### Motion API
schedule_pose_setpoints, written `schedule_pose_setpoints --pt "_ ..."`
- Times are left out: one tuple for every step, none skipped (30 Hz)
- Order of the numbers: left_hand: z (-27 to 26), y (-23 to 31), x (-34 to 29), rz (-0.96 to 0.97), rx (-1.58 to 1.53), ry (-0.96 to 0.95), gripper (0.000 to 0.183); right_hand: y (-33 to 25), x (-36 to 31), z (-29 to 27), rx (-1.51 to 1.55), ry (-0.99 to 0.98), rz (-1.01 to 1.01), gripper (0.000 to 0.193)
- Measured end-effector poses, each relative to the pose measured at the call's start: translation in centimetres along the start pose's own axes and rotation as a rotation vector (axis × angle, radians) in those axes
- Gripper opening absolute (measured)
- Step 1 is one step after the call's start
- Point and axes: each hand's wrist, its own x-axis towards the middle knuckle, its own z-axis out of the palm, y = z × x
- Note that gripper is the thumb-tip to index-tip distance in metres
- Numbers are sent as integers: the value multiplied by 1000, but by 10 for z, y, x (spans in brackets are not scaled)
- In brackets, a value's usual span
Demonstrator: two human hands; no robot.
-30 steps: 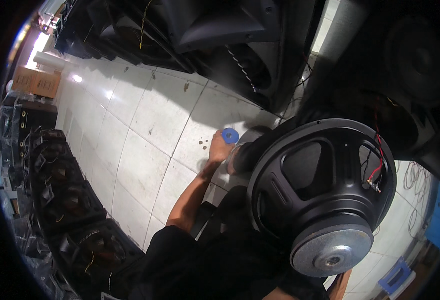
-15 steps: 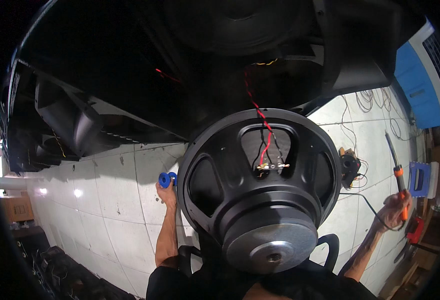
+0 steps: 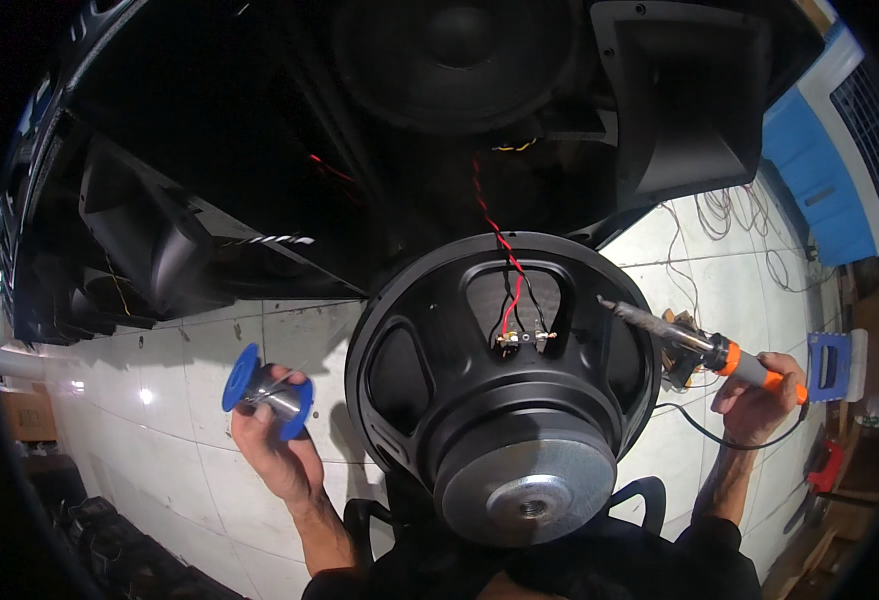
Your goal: The person repairs a large black speaker by soldering red and black wires to its terminals, then places the speaker into a black enclosure and secures it with a zip tie.
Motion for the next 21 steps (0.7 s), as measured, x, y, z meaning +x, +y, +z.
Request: schedule_pose_setpoints --pt "11 5 -4 -33 11 -66 57 1 1 -2 -22 -20 4 39" --pt "19 8 -7 -67 20 -133 56 4 1 -3 -47 -39 7 38" --pt "28 10 -9 -102 29 -201 55 6 3 -6 -73 -57 10 37" --pt "41 9 -12 -137 39 -178 60 5 4 -5 -83 -77 24 38" --pt "49 11 -16 -168 40 -201 60 5 4 -5 -90 -98 37 38" --pt "54 10 -19 -193 66 -209 61 0 5 1 -61 -92 66 39" --pt "59 10 -21 -222 93 -219 62 -4 5 5 -35 -83 99 40" --pt "69 12 -24 -233 156 -209 64 -6 5 7 -25 -92 114 41" --pt "74 15 -23 -217 214 -240 66 -7 5 8 -15 -102 128 41" --pt "78 16 -23 -207 269 -274 68 -9 5 8 -10 -109 145 42" --pt "82 17 -22 -196 325 -309 70 -10 3 10 -38 -101 127 43" --pt "88 19 -22 -194 413 -290 69 -9 2 12 -65 -93 108 43" --pt "86 19 -20 -187 447 -321 55 -7 2 14 -85 -86 92 44" --pt "82 18 -17 -179 481 -353 43 -6 3 13 -101 -102 99 44" --pt "81 17 -15 -172 515 -385 31 -5 5 13 -117 -119 106 45" --pt "82 17 -14 -185 518 -386 30 -5 7 14 -134 -138 110 46" --pt "84 17 -13 -199 521 -387 28 -6 9 18 -130 -143 113 45" --pt "86 18 -12 -212 525 -387 27 -7 11 22 -125 -149 116 45" --pt "86 17 -11 -203 531 -402 27 -8 11 24 -123 -154 118 45" --pt "86 18 -11 -193 538 -417 27 -7 11 22 -138 -159 117 44" --pt "86 18 -10 -184 546 -432 27 -5 10 18 -151 -163 117 43"
